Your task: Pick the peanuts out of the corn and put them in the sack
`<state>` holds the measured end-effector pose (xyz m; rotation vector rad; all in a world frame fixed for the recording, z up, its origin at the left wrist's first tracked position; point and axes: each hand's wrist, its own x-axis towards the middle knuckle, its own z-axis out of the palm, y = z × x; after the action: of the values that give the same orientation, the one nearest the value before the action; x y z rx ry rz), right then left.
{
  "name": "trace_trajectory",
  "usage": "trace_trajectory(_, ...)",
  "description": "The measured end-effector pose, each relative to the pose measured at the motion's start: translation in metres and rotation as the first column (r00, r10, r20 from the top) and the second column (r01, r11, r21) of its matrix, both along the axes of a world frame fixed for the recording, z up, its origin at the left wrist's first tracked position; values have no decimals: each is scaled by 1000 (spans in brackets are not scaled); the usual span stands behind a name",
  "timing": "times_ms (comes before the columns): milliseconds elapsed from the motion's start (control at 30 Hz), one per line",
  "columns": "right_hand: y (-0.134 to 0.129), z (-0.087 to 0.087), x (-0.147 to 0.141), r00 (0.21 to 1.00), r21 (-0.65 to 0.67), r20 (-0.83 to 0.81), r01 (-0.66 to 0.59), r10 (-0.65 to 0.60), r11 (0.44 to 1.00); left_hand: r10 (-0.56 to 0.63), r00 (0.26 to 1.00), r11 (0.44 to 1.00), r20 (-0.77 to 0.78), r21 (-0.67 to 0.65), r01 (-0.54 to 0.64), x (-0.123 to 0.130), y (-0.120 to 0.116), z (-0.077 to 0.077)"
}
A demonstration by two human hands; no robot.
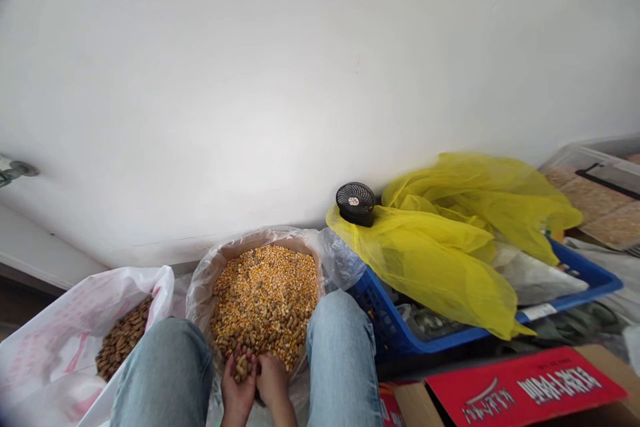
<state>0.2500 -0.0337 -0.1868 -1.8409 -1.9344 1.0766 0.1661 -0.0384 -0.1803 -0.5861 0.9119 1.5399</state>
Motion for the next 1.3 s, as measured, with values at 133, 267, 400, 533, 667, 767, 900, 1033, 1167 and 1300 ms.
trace_trajectory(133, 1, 3, -1, 998, 11, -16, 65, -65, 998, -3, 1000, 1000, 8, -1, 3, 0, 0, 3)
trace_trajectory(267, 8, 16, 2, 962, 55, -178, 222, -209, 973, -12, 1000, 1000, -11, 4, 12, 1, 0, 3)
trace_trajectory(400, 13, 35, 1, 907, 81, -390, 206, -159, 975, 7, 1000, 1000, -23, -10, -7, 2, 1, 4)
trace_trajectory(533, 10, 46, -4, 903, 73, -423, 113, -72, 991, -13, 1000, 999, 1, -30, 13, 4, 3, 8)
trace_trajectory(667, 7, 50, -6, 903, 79, -426, 92, -50, 993, -27, 1000, 999, -11, -41, 27, 4, 2, 8)
trace_trajectory(767, 8, 48, -6, 888, 92, -455, 114, -60, 989, -31, 999, 999, -15, -28, 31, 4, 2, 5)
trace_trajectory(900, 13, 32, -4, 859, 78, -469, 269, -203, 960, 7, 1000, 999, 3, -38, -7, 4, 3, 1)
trace_trajectory(1033, 12, 9, -1, 918, 9, -285, 289, -275, 957, 8, 1000, 1000, -12, -30, -8, 3, 2, 1)
trace_trajectory(1167, 4, -2, -1, 969, -26, -215, 117, -120, 993, 16, 1000, 999, -16, -32, -17, 3, 3, 3)
trace_trajectory(1300, 0, -2, 1, 985, -20, -172, -29, 25, 999, 6, 1000, 999, -23, -47, -7, 4, 2, 4)
